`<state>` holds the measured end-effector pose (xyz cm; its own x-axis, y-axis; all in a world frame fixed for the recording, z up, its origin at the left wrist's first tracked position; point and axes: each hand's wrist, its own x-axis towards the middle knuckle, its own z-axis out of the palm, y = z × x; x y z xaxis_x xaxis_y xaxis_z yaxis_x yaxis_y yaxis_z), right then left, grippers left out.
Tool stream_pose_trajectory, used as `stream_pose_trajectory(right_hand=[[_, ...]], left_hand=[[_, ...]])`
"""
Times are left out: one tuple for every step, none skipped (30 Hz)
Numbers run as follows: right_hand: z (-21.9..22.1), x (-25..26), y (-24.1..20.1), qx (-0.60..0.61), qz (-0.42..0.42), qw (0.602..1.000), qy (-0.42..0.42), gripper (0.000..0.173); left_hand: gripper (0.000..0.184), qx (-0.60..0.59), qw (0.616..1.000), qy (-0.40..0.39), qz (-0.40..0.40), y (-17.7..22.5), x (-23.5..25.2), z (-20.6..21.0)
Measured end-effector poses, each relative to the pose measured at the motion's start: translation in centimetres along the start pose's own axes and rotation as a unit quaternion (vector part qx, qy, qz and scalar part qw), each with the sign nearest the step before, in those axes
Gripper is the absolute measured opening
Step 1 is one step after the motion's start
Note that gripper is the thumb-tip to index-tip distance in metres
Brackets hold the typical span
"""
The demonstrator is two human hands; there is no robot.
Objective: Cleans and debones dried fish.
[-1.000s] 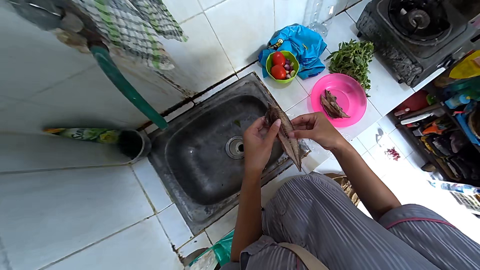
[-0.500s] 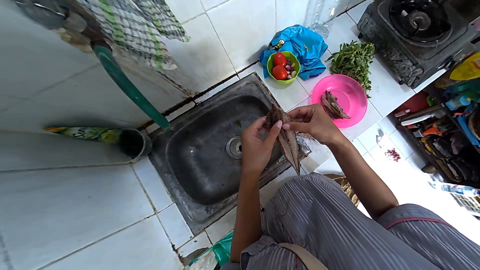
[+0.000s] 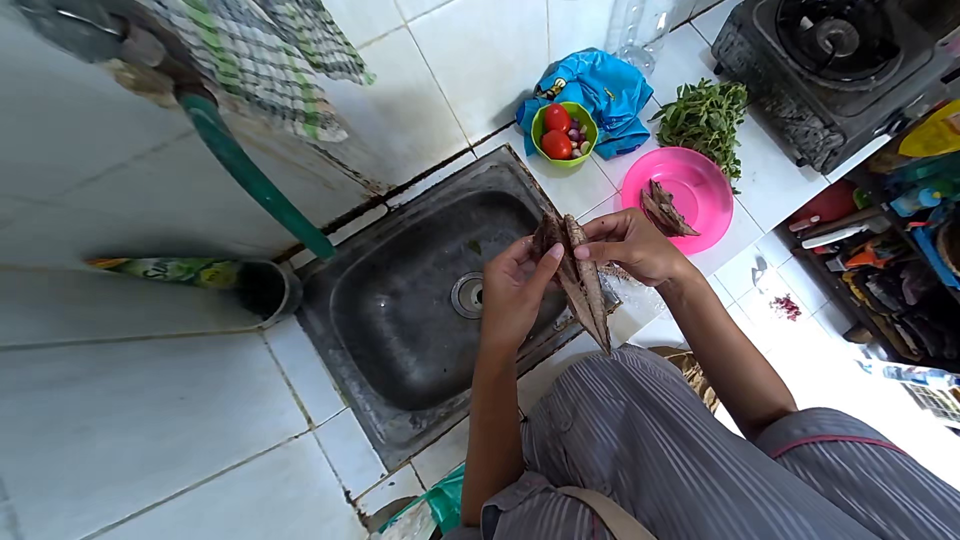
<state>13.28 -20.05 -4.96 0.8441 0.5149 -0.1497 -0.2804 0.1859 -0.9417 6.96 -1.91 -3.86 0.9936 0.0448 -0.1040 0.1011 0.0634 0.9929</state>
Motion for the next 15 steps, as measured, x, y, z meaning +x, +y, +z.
stream_pose_trajectory(right_hand=[[0.0, 0.0, 0.0, 0.006, -0.001, 1.000, 0.000, 0.019], [0.0, -0.1, 0.0, 0.008, -0.002, 1.000, 0.002, 0.019], [0.1, -0.1, 0.0, 0.007, -0.002, 1.000, 0.006, 0.019], [0.2, -0.2, -0.1, 0.004, -0.004, 1.000, 0.011, 0.018], [0.3, -0.2, -0.1, 0.001, -0.006, 1.000, 0.017, 0.018], [0.3, -0.2, -0.2, -0.002, -0.007, 1.000, 0.023, 0.017], [0.4, -0.2, -0.2, -0.005, -0.009, 0.999, 0.030, 0.017], [0.6, -0.3, -0.3, -0.011, -0.010, 0.999, 0.039, 0.016], [0.7, -0.3, -0.4, -0.018, -0.011, 0.999, 0.046, 0.016], [0.8, -0.3, -0.5, -0.024, -0.012, 0.998, 0.052, 0.015], [0.9, -0.3, -0.5, -0.030, -0.014, 0.998, 0.056, 0.015], [0.9, -0.3, -0.6, -0.036, -0.015, 0.997, 0.060, 0.015], [1.0, -0.3, -0.7, -0.042, -0.016, 0.997, 0.064, 0.015], [1.0, -0.3, -0.7, -0.047, -0.017, 0.996, 0.069, 0.015], [1.0, -0.2, -0.7, -0.051, -0.016, 0.996, 0.077, 0.015]], left_hand=[[0.013, -0.003, 1.000, 0.001, 0.001, 0.0, 0.0, 0.0], [0.014, -0.005, 1.000, 0.002, 0.002, 0.0, 0.0, 0.0], [0.014, -0.007, 1.000, 0.005, 0.002, 0.0, 0.0, 0.0], [0.015, -0.007, 1.000, 0.008, 0.001, 0.0, -0.1, 0.0], [0.015, -0.007, 1.000, 0.012, 0.000, 0.0, -0.1, 0.1], [0.015, -0.007, 1.000, 0.017, -0.001, 0.0, -0.1, 0.1], [0.015, -0.005, 1.000, 0.022, -0.002, 0.0, -0.1, 0.2], [0.015, -0.003, 1.000, 0.026, -0.003, 0.0, -0.1, 0.2], [0.016, -0.001, 1.000, 0.030, -0.002, -0.1, -0.1, 0.2], [0.016, 0.000, 0.999, 0.035, -0.003, -0.1, -0.1, 0.2], [0.016, 0.001, 0.999, 0.038, -0.006, -0.1, 0.0, 0.3], [0.017, 0.001, 0.999, 0.037, -0.008, -0.1, -0.1, 0.3], [0.020, 0.002, 1.000, 0.027, -0.011, -0.1, -0.1, 0.2], [0.026, 0.006, 1.000, 0.007, -0.014, -0.2, -0.2, 0.0], [0.037, 0.016, 1.000, -0.021, -0.016, -0.3, -0.2, -0.2]])
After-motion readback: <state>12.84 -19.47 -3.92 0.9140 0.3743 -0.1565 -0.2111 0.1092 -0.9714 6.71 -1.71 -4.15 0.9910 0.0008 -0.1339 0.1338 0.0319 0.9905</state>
